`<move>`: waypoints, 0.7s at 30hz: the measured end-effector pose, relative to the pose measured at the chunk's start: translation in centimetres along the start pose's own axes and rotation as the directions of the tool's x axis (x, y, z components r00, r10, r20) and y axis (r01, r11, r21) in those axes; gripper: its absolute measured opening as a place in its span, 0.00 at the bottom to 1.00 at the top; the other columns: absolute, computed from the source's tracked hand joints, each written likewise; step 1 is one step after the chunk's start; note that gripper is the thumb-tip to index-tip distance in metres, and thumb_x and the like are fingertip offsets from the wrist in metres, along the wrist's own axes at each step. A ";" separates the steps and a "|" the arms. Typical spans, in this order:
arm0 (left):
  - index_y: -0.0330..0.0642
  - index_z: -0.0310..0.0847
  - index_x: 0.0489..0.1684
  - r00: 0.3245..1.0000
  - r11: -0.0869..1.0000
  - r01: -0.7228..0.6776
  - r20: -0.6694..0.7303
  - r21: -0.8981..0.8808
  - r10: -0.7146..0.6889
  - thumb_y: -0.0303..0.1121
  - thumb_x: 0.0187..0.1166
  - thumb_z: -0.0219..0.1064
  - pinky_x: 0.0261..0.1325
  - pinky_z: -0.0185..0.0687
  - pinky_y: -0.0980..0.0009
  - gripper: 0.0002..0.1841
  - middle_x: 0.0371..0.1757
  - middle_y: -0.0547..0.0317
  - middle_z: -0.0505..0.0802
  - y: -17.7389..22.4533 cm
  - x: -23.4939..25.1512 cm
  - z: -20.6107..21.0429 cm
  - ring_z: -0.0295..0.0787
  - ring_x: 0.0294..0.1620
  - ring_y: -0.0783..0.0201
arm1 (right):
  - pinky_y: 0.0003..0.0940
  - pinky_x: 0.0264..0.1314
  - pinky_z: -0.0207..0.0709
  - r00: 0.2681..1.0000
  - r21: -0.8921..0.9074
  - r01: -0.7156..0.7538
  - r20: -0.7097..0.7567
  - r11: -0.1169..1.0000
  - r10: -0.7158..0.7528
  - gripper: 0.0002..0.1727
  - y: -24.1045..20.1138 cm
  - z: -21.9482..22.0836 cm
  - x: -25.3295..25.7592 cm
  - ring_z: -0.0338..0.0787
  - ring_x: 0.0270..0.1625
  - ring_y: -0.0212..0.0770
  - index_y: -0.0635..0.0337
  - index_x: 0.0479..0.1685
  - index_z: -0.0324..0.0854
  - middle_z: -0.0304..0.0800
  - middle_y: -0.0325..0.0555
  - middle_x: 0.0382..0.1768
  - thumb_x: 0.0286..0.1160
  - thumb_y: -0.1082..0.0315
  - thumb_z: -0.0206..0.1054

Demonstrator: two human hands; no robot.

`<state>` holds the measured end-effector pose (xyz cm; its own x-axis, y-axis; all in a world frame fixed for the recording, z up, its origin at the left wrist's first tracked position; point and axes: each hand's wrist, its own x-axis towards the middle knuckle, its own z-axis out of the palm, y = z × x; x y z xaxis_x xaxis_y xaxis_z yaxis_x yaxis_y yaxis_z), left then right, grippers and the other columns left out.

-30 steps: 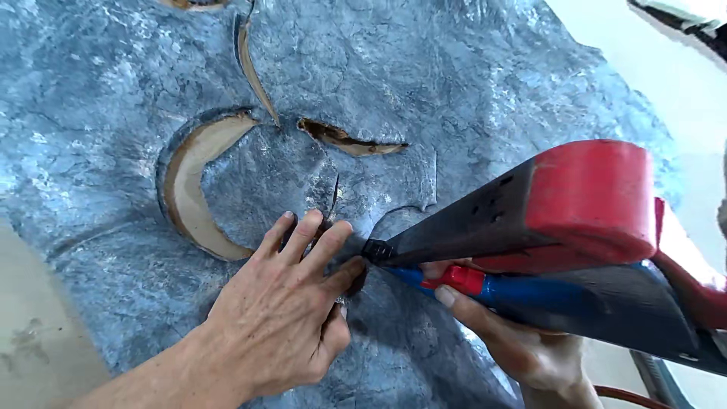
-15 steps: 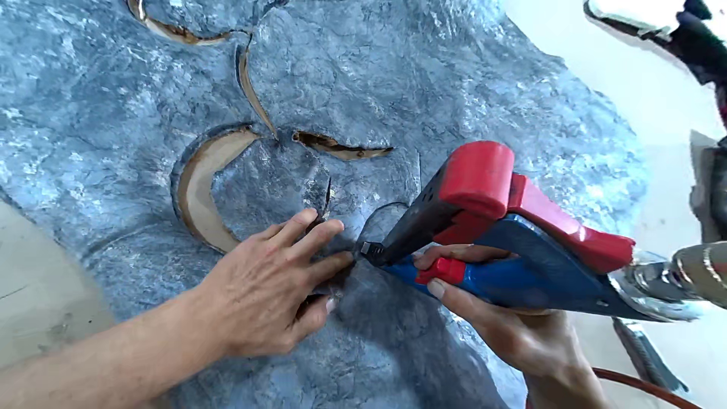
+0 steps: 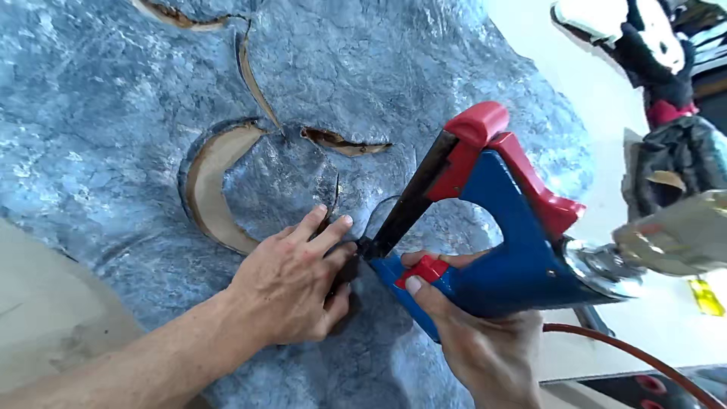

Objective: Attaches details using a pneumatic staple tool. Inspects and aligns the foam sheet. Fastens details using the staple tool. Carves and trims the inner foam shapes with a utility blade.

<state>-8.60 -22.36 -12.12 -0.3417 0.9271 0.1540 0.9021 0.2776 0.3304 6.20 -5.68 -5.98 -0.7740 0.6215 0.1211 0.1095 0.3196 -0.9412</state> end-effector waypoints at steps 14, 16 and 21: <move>0.71 0.84 0.73 0.921 0.938 -0.332 0.182 -0.102 0.345 0.68 0.79 0.47 0.66 0.71 0.50 0.31 0.88 0.62 0.72 -5.7 1.7 -1.8 0.74 0.77 0.55 | 0.30 0.40 0.95 0.955 -0.157 -0.193 -0.256 0.969 0.149 0.19 -2.3 2.0 -1.8 0.99 0.40 0.37 0.55 0.47 0.85 0.99 0.39 0.39 0.54 0.69 0.81; 0.72 0.85 0.71 0.932 0.943 -0.315 0.153 -0.111 0.329 0.68 0.78 0.48 0.71 0.67 0.48 0.31 0.87 0.62 0.73 -5.8 1.8 -1.5 0.72 0.79 0.54 | 0.30 0.40 0.95 0.944 -0.179 -0.225 -0.282 0.958 0.169 0.19 -2.9 2.5 -1.8 0.99 0.40 0.36 0.57 0.47 0.84 0.99 0.39 0.39 0.54 0.69 0.81; 0.71 0.89 0.65 0.950 0.946 -0.270 0.109 -0.180 0.292 0.68 0.77 0.50 0.78 0.60 0.40 0.29 0.86 0.62 0.75 -5.8 1.8 -1.3 0.62 0.88 0.47 | 0.33 0.47 0.96 0.928 -0.212 -0.257 -0.325 0.943 0.180 0.20 -3.6 4.3 -2.3 0.99 0.44 0.40 0.65 0.48 0.80 0.98 0.46 0.41 0.55 0.73 0.79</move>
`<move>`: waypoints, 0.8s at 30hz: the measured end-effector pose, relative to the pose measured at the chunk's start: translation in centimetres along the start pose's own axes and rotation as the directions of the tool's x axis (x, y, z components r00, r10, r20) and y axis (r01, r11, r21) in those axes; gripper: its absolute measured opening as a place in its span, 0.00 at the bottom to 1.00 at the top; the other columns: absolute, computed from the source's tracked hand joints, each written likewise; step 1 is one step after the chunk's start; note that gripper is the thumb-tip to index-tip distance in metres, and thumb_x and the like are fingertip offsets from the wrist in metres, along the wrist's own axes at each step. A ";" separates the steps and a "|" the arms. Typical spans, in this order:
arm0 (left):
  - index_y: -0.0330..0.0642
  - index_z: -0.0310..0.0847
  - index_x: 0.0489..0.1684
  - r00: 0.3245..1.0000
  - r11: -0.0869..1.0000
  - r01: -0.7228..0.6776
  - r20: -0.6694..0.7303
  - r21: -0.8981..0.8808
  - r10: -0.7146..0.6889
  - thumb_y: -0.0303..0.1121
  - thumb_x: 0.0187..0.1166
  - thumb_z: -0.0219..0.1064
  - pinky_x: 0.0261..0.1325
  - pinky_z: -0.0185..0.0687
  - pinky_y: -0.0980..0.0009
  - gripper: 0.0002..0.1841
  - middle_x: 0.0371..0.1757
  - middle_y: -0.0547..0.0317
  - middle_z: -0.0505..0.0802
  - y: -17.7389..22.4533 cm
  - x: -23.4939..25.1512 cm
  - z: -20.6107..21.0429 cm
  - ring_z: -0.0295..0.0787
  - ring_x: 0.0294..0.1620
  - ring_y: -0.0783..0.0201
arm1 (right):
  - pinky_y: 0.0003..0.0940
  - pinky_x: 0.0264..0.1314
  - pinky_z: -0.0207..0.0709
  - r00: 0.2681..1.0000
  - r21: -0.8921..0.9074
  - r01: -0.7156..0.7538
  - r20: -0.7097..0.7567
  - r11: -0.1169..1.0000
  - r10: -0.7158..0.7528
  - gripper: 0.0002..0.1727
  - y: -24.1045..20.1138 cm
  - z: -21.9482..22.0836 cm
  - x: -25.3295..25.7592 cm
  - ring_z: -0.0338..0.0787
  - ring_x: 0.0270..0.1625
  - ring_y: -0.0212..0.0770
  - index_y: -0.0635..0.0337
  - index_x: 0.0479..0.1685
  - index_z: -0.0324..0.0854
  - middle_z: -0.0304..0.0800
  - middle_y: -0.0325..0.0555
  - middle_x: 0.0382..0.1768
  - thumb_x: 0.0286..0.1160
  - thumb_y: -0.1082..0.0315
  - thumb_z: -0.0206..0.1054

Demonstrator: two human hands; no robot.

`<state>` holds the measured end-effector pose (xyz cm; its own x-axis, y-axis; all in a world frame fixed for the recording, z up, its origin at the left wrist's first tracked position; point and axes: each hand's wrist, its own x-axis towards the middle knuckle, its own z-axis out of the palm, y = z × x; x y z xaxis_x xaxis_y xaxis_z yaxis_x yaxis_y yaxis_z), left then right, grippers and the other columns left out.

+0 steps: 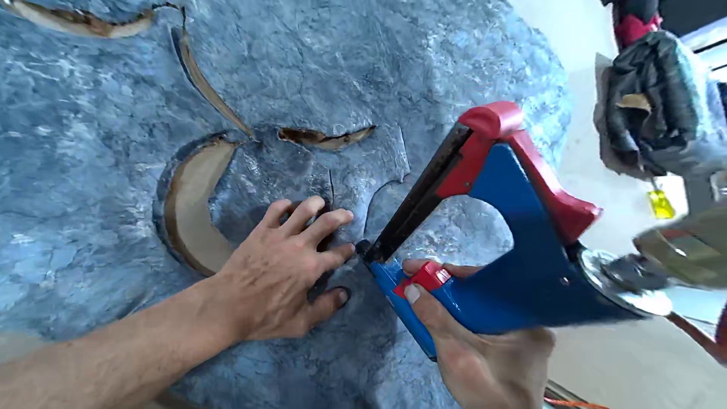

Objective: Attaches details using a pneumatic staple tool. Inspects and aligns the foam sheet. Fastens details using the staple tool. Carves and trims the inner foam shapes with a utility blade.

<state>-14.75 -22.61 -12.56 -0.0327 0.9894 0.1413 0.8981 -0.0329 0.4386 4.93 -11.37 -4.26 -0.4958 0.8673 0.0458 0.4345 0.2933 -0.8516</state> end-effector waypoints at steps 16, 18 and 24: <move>0.63 0.91 0.61 1.000 0.987 0.015 0.002 -0.157 -0.015 0.62 0.78 0.54 0.92 0.51 0.39 0.26 0.89 0.55 0.72 0.1 0.0 0.6 0.53 0.94 0.39 | 0.36 0.57 0.92 0.967 0.207 0.131 0.189 0.970 -0.171 0.21 3.5 -0.9 1.8 0.97 0.50 0.43 0.40 0.57 0.82 0.97 0.43 0.47 0.67 0.72 0.77; 0.63 0.91 0.61 1.000 0.987 0.013 0.004 -0.161 -0.013 0.62 0.78 0.55 0.92 0.50 0.38 0.26 0.89 0.54 0.72 0.0 0.1 0.6 0.53 0.93 0.38 | 0.35 0.56 0.93 0.968 0.185 0.136 0.184 0.973 -0.171 0.20 3.4 -0.9 1.8 0.98 0.50 0.43 0.41 0.56 0.82 0.98 0.42 0.46 0.66 0.71 0.78; 0.64 0.92 0.60 1.000 0.988 0.010 -0.005 -0.156 -0.011 0.62 0.78 0.53 0.91 0.52 0.36 0.26 0.88 0.54 0.74 0.1 0.1 0.6 0.55 0.92 0.37 | 0.33 0.55 0.93 0.966 0.178 0.139 0.190 0.974 -0.173 0.20 3.5 -1.2 1.8 0.97 0.49 0.41 0.42 0.57 0.82 0.98 0.41 0.47 0.67 0.70 0.78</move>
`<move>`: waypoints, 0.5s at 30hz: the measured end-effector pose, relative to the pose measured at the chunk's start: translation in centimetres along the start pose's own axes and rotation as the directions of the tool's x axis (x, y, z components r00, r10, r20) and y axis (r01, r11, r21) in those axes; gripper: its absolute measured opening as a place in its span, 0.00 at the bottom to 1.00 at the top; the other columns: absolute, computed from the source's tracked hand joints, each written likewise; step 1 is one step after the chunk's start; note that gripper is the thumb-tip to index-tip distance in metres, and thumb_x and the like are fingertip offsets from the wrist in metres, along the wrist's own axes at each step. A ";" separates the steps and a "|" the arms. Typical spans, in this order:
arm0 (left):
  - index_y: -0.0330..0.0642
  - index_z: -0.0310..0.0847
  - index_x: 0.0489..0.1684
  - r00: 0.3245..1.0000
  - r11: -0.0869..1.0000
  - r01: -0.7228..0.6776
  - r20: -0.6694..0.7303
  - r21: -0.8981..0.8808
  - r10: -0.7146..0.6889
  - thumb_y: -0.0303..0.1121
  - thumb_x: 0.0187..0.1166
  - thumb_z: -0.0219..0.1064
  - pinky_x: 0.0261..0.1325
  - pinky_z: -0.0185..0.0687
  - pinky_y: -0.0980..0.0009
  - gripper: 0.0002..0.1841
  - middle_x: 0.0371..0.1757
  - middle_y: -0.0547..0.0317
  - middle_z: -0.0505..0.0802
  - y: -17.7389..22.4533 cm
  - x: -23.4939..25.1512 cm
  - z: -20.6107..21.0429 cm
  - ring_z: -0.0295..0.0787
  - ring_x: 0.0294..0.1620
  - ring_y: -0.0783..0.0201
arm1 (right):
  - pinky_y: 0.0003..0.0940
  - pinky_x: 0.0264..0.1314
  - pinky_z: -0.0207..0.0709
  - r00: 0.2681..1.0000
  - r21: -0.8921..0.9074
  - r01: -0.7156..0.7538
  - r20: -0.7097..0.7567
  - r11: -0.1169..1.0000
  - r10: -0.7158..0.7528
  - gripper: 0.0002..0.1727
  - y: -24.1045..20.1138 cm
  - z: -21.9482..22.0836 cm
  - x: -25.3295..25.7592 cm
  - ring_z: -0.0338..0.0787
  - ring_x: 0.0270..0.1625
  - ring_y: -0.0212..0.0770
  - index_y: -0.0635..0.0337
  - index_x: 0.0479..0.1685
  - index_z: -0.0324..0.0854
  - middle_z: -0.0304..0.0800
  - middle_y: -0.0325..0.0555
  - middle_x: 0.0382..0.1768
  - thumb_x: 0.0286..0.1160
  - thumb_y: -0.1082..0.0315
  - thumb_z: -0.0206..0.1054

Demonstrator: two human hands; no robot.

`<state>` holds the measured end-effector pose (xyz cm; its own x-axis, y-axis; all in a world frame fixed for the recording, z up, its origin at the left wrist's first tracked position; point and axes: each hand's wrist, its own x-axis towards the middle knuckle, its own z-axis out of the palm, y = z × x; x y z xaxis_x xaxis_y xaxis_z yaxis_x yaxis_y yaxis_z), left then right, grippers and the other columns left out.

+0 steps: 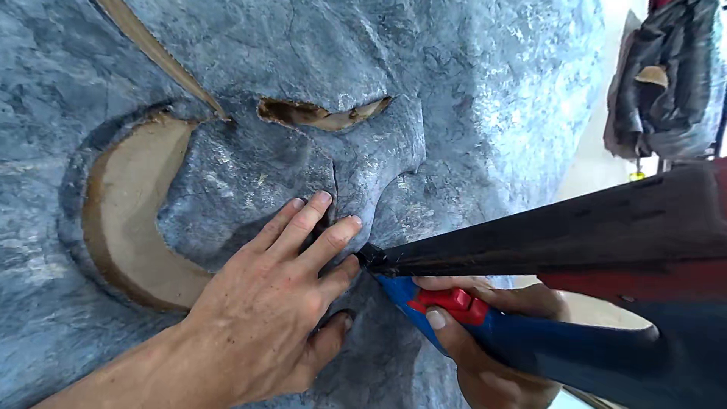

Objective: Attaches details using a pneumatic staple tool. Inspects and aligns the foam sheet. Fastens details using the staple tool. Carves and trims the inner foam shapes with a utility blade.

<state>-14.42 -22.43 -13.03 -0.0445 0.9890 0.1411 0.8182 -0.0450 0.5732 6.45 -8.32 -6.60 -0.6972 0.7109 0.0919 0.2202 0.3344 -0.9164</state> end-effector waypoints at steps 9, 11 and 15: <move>0.65 0.91 0.61 1.000 0.999 -0.007 0.007 0.043 0.007 0.64 0.78 0.52 0.91 0.53 0.39 0.27 0.88 0.55 0.74 0.2 -0.1 0.0 0.55 0.93 0.38 | 0.35 0.57 0.93 1.000 0.014 0.009 -0.012 1.000 -0.009 0.19 -0.1 -0.2 -0.6 0.97 0.50 0.41 0.41 0.55 0.83 0.97 0.39 0.45 0.66 0.69 0.78; 0.67 0.91 0.62 1.000 0.998 -0.016 0.008 0.062 0.015 0.65 0.77 0.53 0.90 0.54 0.38 0.27 0.89 0.55 0.73 -0.1 0.1 -0.2 0.54 0.93 0.38 | 0.39 0.59 0.93 0.998 0.041 -0.037 -0.043 0.998 0.039 0.21 -1.0 -0.7 -1.2 0.97 0.53 0.46 0.44 0.56 0.82 0.98 0.45 0.48 0.65 0.72 0.79; 0.68 0.91 0.64 0.999 0.999 -0.036 -0.009 0.040 0.036 0.65 0.75 0.58 0.88 0.58 0.39 0.26 0.88 0.55 0.74 -0.3 -0.1 -0.4 0.54 0.93 0.38 | 0.43 0.60 0.93 0.978 0.104 -0.099 -0.174 0.990 0.116 0.21 -2.3 -0.5 -3.5 0.98 0.53 0.51 0.51 0.55 0.79 0.98 0.51 0.48 0.63 0.78 0.78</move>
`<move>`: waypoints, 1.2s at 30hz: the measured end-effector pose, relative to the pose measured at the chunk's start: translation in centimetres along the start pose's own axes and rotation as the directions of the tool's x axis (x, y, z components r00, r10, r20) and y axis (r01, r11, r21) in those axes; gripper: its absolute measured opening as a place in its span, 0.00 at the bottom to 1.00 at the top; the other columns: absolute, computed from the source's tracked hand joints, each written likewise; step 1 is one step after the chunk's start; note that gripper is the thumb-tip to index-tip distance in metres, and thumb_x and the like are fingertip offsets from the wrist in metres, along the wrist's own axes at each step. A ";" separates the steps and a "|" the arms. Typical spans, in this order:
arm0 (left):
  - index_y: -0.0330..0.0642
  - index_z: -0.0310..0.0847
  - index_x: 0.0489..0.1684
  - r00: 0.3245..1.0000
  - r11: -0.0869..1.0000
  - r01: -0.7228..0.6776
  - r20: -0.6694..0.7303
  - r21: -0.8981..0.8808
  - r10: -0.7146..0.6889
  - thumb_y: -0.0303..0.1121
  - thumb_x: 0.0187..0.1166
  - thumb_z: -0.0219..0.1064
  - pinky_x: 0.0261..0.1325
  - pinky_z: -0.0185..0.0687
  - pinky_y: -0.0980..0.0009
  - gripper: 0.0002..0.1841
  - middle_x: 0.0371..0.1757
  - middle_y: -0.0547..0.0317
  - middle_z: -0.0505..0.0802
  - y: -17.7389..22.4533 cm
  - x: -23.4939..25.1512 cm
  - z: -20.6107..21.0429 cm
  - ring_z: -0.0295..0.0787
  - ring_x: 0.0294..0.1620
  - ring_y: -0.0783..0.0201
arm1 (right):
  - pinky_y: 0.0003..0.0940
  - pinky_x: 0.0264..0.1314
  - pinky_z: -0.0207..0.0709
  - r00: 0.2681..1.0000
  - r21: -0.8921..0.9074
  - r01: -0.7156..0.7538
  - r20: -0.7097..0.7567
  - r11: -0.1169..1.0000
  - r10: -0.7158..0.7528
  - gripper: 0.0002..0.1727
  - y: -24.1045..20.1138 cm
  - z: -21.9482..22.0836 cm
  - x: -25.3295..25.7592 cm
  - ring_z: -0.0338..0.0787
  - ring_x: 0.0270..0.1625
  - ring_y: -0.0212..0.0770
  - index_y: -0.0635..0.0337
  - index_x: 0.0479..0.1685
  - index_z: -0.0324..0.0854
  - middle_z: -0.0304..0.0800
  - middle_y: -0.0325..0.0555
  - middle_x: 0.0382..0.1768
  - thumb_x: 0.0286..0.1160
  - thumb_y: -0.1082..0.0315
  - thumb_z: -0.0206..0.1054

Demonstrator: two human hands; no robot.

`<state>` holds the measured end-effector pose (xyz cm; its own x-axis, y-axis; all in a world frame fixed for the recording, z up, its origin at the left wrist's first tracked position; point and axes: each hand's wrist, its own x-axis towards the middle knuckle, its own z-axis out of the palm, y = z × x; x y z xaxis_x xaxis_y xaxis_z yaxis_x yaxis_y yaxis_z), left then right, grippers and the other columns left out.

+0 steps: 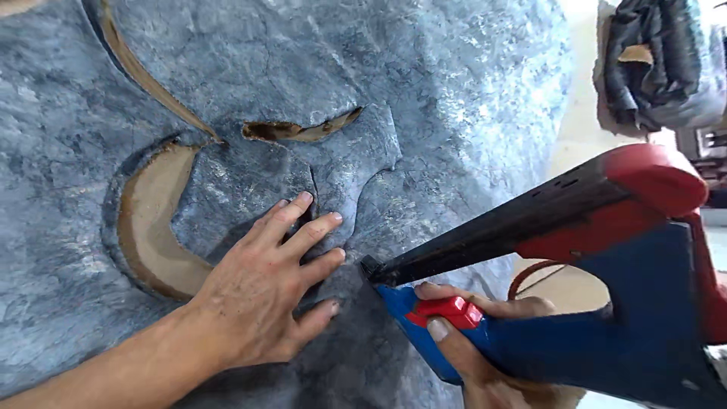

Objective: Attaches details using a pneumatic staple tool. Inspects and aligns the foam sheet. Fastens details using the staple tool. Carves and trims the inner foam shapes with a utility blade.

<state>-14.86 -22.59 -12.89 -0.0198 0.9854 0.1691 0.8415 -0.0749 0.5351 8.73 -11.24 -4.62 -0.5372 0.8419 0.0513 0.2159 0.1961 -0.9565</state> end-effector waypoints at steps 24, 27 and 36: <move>0.73 0.87 0.69 0.972 0.981 -0.190 0.146 0.047 0.182 0.63 0.80 0.48 0.85 0.51 0.34 0.27 0.83 0.57 0.78 -2.8 0.8 -1.6 0.62 0.88 0.43 | 0.39 0.49 0.96 0.983 -0.173 -0.042 -0.185 0.984 0.009 0.18 -1.3 3.3 -1.0 0.99 0.46 0.46 0.56 0.49 0.82 0.98 0.47 0.43 0.60 0.69 0.81; 0.72 0.88 0.68 0.971 0.980 -0.192 0.156 0.044 0.183 0.64 0.81 0.48 0.87 0.50 0.34 0.28 0.84 0.59 0.77 -2.9 0.8 -1.8 0.62 0.89 0.44 | 0.38 0.49 0.96 0.989 -0.192 -0.023 -0.147 0.981 -0.006 0.18 -1.4 4.1 -0.2 0.99 0.46 0.46 0.55 0.49 0.82 0.98 0.47 0.43 0.59 0.71 0.81; 0.69 0.92 0.62 0.982 0.989 -0.145 0.124 -0.017 0.146 0.61 0.81 0.52 0.90 0.55 0.41 0.25 0.85 0.61 0.79 -2.8 0.4 -1.7 0.61 0.91 0.45 | 0.38 0.53 0.94 1.000 -0.194 0.013 -0.015 0.981 -0.016 0.19 -1.3 5.1 0.4 0.98 0.49 0.46 0.53 0.53 0.80 0.97 0.46 0.46 0.63 0.72 0.78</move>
<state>-18.13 -22.21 -12.90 0.1700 0.9752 0.1415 0.8262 -0.2193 0.5189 4.10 -13.70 -4.85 -0.5280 0.8462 0.0710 0.3635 0.3008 -0.8817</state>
